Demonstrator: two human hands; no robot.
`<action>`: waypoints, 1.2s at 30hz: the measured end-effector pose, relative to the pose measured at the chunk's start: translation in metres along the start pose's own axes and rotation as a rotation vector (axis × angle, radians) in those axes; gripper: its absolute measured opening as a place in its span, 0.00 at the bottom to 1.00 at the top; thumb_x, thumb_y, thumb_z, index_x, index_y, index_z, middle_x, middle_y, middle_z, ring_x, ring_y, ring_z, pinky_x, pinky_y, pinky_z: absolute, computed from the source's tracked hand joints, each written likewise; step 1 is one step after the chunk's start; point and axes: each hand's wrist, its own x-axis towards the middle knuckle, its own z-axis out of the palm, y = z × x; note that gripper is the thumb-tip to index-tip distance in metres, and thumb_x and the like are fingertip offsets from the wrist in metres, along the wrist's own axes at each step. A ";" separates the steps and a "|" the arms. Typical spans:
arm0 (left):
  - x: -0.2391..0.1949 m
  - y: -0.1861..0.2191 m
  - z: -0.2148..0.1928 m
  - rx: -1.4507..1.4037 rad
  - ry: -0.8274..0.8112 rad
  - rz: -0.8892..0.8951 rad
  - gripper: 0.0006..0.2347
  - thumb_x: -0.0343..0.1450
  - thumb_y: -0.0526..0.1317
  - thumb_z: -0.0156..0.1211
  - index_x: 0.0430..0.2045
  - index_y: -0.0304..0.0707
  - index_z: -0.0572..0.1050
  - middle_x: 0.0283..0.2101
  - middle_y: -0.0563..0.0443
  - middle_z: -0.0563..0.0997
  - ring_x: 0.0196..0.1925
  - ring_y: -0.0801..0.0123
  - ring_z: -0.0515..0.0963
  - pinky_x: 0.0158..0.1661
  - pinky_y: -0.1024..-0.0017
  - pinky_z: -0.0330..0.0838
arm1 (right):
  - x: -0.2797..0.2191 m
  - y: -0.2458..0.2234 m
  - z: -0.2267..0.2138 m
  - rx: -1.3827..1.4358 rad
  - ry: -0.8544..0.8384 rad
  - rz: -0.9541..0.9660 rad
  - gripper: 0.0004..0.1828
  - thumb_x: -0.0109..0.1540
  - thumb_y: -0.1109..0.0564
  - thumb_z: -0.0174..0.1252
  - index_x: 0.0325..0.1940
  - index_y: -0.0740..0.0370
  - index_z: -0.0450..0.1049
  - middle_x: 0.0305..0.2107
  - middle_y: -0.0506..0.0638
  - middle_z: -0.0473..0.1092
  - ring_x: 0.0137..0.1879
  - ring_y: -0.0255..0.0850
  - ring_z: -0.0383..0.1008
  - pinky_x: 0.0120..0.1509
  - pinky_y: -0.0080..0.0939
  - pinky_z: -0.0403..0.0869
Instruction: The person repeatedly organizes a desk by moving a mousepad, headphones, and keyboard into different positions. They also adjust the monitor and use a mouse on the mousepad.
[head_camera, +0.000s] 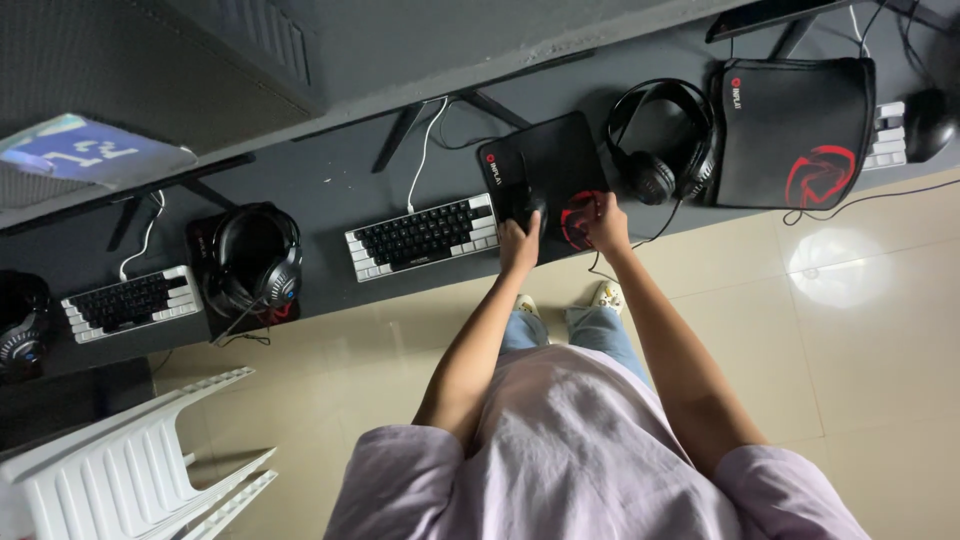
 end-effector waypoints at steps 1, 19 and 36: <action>0.002 0.018 -0.012 0.001 0.001 -0.002 0.32 0.75 0.63 0.51 0.39 0.18 0.72 0.48 0.16 0.76 0.56 0.29 0.73 0.58 0.48 0.67 | -0.001 0.009 0.003 0.001 -0.002 -0.001 0.18 0.63 0.56 0.59 0.54 0.62 0.63 0.32 0.60 0.76 0.36 0.57 0.78 0.36 0.53 0.76; -0.042 0.036 -0.065 -0.024 -0.143 0.120 0.19 0.66 0.39 0.69 0.44 0.36 0.65 0.45 0.33 0.76 0.47 0.37 0.76 0.44 0.51 0.74 | -0.008 0.045 -0.008 -0.440 0.033 -0.053 0.31 0.53 0.58 0.67 0.60 0.61 0.69 0.51 0.67 0.64 0.55 0.67 0.63 0.60 0.62 0.68; -0.043 0.026 -0.113 0.112 -0.261 0.450 0.06 0.61 0.30 0.69 0.22 0.38 0.76 0.30 0.50 0.77 0.41 0.53 0.76 0.39 0.59 0.74 | -0.030 0.004 -0.030 -0.317 -0.020 -0.209 0.33 0.48 0.62 0.66 0.59 0.64 0.71 0.56 0.64 0.64 0.57 0.66 0.62 0.63 0.60 0.67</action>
